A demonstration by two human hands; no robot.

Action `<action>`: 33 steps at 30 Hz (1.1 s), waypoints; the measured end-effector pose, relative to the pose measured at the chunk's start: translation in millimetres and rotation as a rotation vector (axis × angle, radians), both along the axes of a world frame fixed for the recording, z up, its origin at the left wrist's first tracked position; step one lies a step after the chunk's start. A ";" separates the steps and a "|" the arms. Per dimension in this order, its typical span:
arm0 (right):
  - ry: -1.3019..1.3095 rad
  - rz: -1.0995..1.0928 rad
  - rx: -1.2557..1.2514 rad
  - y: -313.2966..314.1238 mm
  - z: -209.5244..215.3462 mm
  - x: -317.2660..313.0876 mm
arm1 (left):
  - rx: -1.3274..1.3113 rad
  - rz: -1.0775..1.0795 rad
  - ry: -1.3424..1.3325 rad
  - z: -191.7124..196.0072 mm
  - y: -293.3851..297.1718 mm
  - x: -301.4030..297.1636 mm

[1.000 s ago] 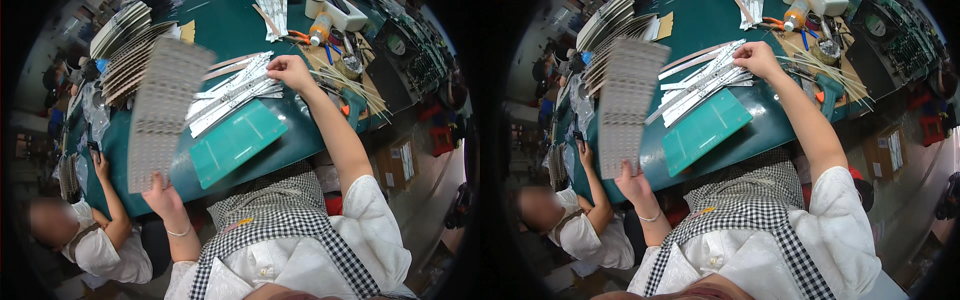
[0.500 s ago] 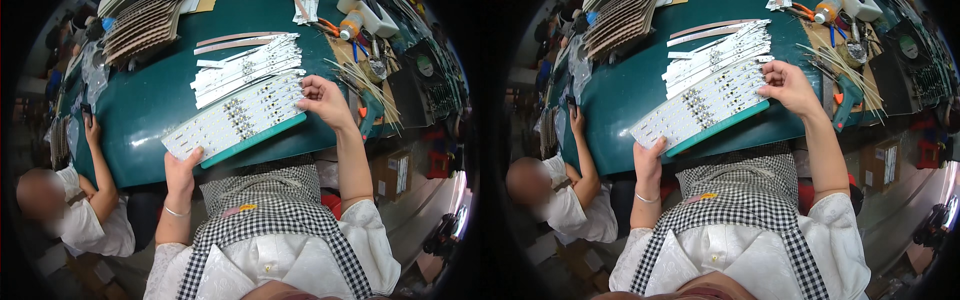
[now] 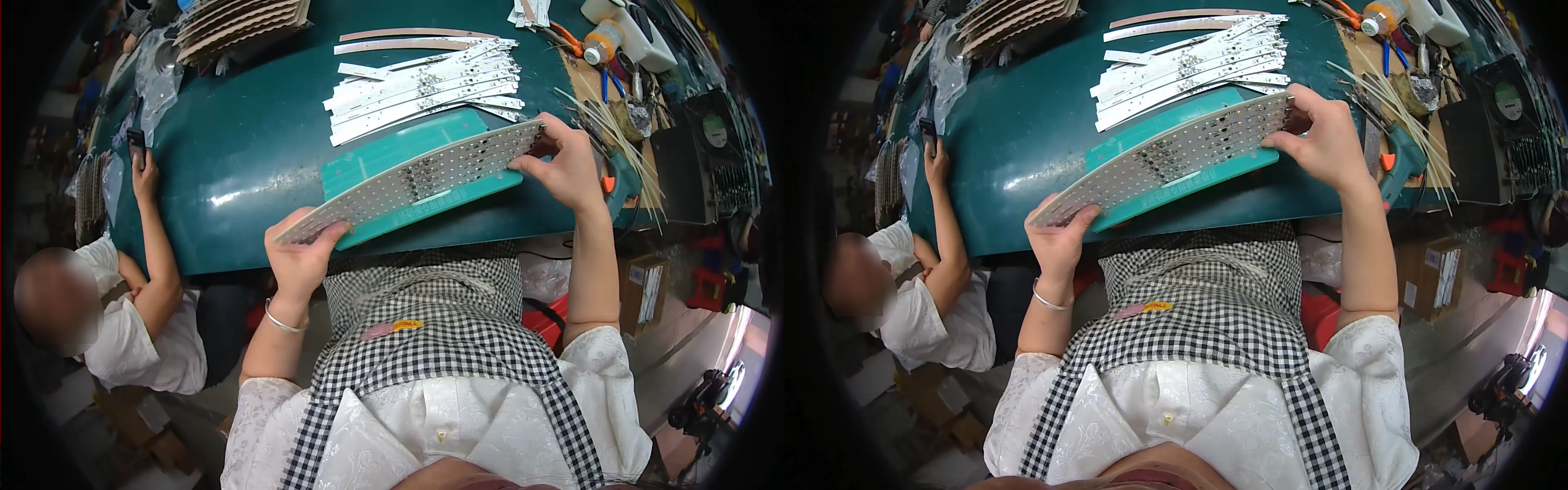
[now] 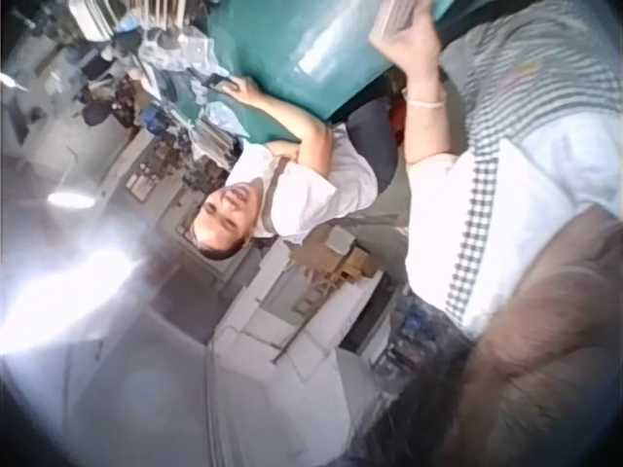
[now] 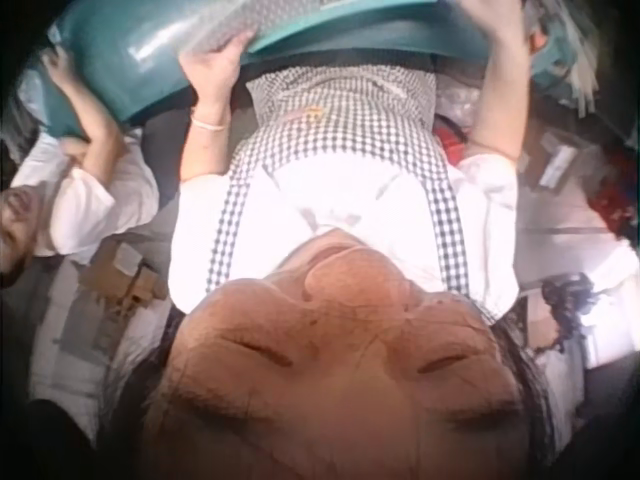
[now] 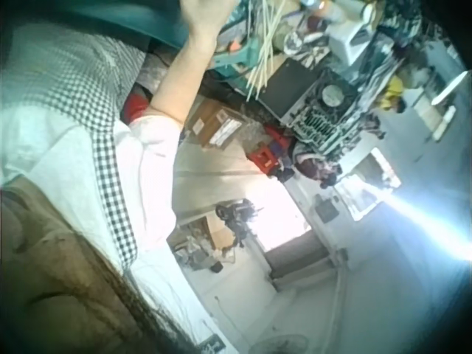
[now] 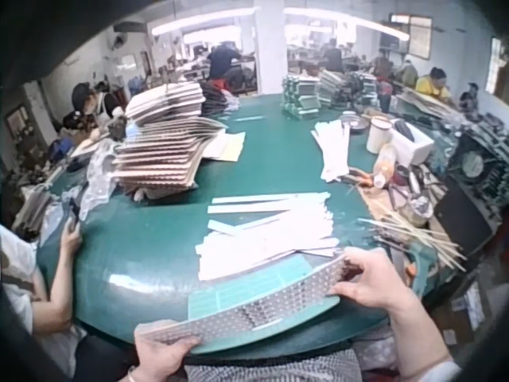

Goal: The person separates individual LED strips from larger panels by hand. They pick up a panel, snap off a strip, and place it on the table, repeating this process for multiple panels throughout the clip.

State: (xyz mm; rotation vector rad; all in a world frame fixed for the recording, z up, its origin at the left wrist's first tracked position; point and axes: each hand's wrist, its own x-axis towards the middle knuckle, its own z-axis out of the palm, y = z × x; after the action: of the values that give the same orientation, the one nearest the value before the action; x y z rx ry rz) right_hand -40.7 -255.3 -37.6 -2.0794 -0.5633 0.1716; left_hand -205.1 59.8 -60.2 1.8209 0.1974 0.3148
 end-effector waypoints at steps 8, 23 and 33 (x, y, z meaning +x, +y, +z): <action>-0.380 -0.163 0.106 3.8 -30.9 -17.5 | 0.428 -0.049 -0.532 -23.7 -8.4 -0.2; 0.232 -0.156 0.417 5.4 -15.9 38.7 | -0.580 0.263 -0.490 13.8 35.6 11.0; -0.760 -0.328 -0.158 21.5 -23.9 103.4 | -0.633 0.195 -0.154 0.6 13.1 4.4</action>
State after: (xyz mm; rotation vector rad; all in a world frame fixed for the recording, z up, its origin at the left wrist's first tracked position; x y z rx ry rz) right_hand 62.6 -233.8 -61.5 -2.3287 -0.6479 -0.8180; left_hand -200.6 72.9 -59.6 1.1490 0.3267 0.4671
